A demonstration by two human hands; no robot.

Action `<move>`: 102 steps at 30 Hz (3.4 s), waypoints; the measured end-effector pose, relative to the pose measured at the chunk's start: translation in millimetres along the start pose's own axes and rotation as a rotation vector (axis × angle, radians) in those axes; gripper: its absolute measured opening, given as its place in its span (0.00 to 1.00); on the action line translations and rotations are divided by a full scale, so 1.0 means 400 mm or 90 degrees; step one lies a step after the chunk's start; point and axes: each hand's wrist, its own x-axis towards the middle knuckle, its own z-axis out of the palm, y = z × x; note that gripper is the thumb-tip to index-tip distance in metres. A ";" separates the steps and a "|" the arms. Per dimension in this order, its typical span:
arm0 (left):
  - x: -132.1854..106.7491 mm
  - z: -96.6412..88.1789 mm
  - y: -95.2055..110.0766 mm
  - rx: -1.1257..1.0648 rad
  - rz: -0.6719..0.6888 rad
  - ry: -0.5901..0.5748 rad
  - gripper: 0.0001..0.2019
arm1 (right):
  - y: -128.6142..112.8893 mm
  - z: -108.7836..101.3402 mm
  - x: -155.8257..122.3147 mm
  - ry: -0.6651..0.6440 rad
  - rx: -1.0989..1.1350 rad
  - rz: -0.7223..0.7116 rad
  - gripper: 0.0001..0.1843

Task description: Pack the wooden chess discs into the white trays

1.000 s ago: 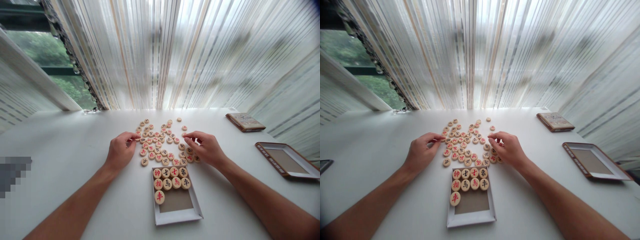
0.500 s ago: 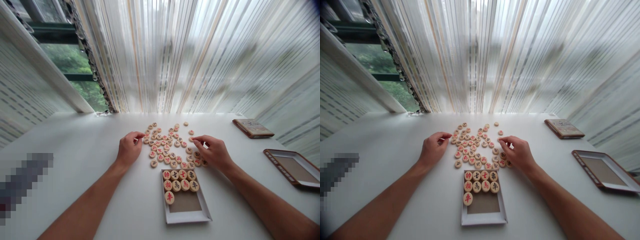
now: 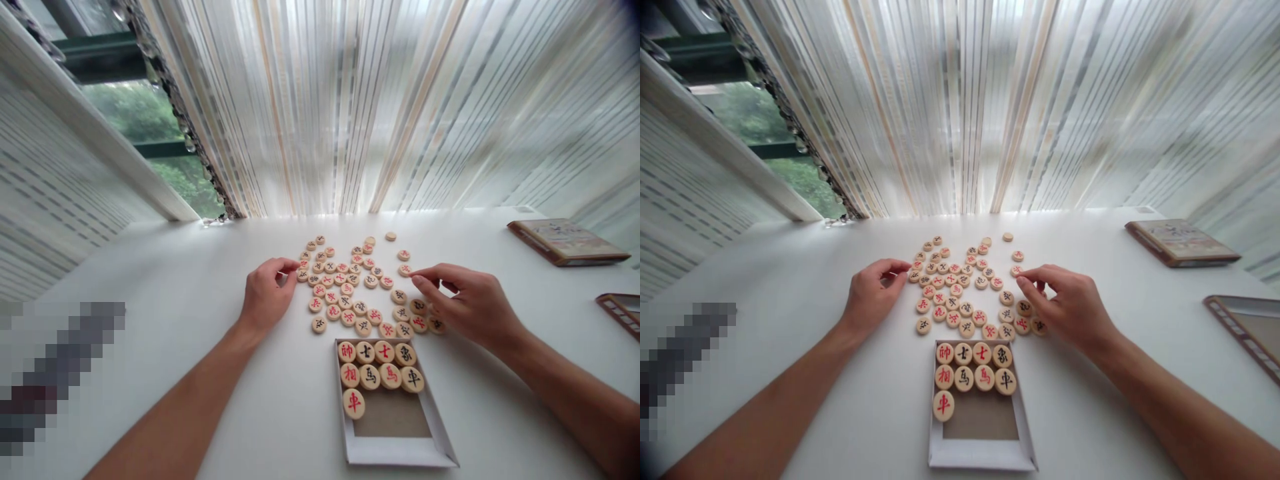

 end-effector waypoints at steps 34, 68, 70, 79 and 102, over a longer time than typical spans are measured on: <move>-0.016 0.004 0.022 0.013 0.061 -0.040 0.08 | -0.002 -0.001 0.005 -0.025 0.022 -0.040 0.11; -0.034 0.016 0.049 -0.012 0.121 -0.055 0.09 | -0.060 0.031 0.173 -0.325 0.034 -0.086 0.14; -0.034 0.016 0.050 -0.006 0.125 -0.053 0.09 | -0.062 0.035 0.169 -0.346 0.004 -0.125 0.14; -0.050 0.005 0.083 -0.040 0.132 -0.049 0.09 | -0.071 0.044 0.154 -0.280 0.017 -0.201 0.08; -0.144 -0.002 0.211 -0.406 0.067 -0.220 0.07 | -0.222 0.017 -0.061 -0.053 0.422 -0.023 0.12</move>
